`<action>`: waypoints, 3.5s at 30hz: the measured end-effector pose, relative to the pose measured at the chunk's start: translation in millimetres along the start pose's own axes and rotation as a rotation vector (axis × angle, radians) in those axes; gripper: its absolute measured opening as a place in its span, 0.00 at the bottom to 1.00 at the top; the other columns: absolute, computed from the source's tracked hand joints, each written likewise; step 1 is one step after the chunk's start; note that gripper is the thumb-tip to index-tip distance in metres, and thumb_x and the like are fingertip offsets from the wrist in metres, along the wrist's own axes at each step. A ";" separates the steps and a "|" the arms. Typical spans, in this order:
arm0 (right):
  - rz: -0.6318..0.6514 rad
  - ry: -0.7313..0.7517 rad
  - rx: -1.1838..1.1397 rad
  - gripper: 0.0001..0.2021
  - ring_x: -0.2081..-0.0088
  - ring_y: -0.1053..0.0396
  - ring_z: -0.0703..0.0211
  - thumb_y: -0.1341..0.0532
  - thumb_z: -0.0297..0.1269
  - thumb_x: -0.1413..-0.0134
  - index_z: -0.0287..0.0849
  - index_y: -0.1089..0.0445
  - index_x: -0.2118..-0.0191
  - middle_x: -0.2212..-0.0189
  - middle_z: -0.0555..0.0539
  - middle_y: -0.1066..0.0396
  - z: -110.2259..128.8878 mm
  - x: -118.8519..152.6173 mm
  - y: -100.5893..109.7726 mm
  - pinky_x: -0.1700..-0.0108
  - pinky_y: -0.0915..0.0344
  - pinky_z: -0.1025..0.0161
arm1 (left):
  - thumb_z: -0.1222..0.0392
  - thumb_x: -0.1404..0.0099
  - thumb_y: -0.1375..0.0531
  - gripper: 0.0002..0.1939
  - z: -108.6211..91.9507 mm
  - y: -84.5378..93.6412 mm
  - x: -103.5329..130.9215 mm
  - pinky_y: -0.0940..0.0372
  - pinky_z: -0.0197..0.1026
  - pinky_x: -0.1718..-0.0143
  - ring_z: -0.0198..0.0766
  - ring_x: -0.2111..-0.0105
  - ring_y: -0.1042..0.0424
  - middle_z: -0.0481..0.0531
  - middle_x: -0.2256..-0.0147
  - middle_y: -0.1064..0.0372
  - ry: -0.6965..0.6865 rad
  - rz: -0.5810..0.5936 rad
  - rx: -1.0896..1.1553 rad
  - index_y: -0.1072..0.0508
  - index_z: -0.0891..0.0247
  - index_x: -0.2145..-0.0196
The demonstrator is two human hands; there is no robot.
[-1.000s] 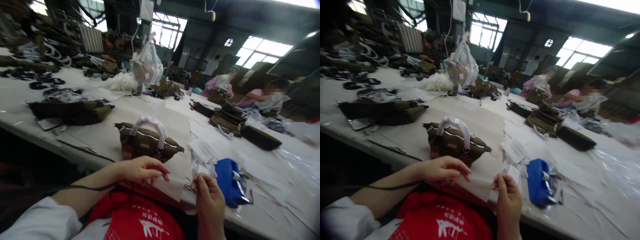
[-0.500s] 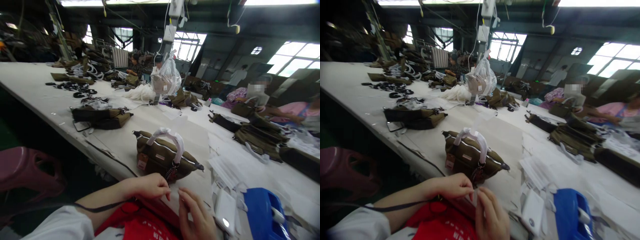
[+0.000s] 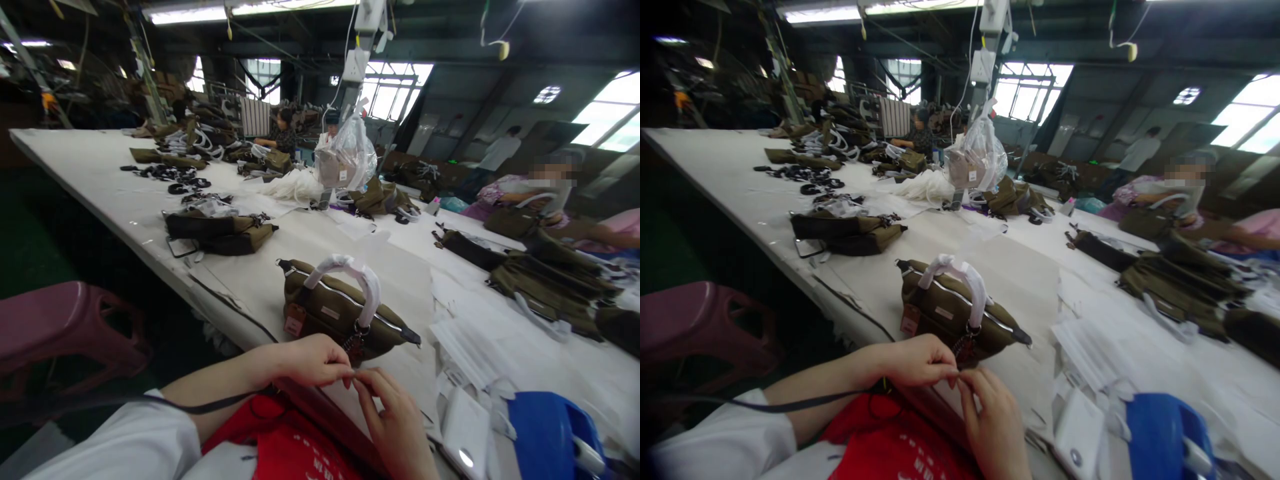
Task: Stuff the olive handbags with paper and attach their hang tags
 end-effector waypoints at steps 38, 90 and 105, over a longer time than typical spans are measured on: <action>-0.207 -0.354 -0.271 0.19 0.66 0.27 0.52 0.45 0.53 0.40 0.43 0.26 0.65 0.68 0.44 0.23 -73.7 -14.0 -4.8 0.61 0.33 0.59 | 0.55 0.42 0.36 0.11 -2.5 32.2 -9.1 0.34 0.39 0.65 0.40 0.69 0.27 0.48 0.70 0.26 0.067 -0.589 -0.343 0.26 0.61 0.63; -0.344 -0.274 0.070 0.19 0.72 0.32 0.58 0.48 0.52 0.36 0.42 0.28 0.65 0.69 0.46 0.26 -55.0 -6.0 18.3 0.66 0.39 0.62 | 0.60 0.47 0.34 0.21 34.2 26.1 -18.7 0.32 0.38 0.61 0.41 0.63 0.25 0.55 0.62 0.22 0.117 -0.370 0.108 0.23 0.68 0.55; -0.254 -0.370 -0.040 0.19 0.71 0.28 0.56 0.46 0.53 0.38 0.44 0.26 0.61 0.70 0.46 0.23 -69.3 -4.8 6.8 0.67 0.36 0.62 | 0.63 0.41 0.39 0.13 43.5 28.5 -14.7 0.34 0.39 0.57 0.39 0.61 0.27 0.53 0.62 0.23 0.163 -0.500 0.371 0.22 0.67 0.58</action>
Point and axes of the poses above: each hand's wrist, its own x-axis away from the middle knuckle, its own y-axis out of the back of the hand, z = x × y, the point moved 10 cm from there along -x, towards the middle knuckle
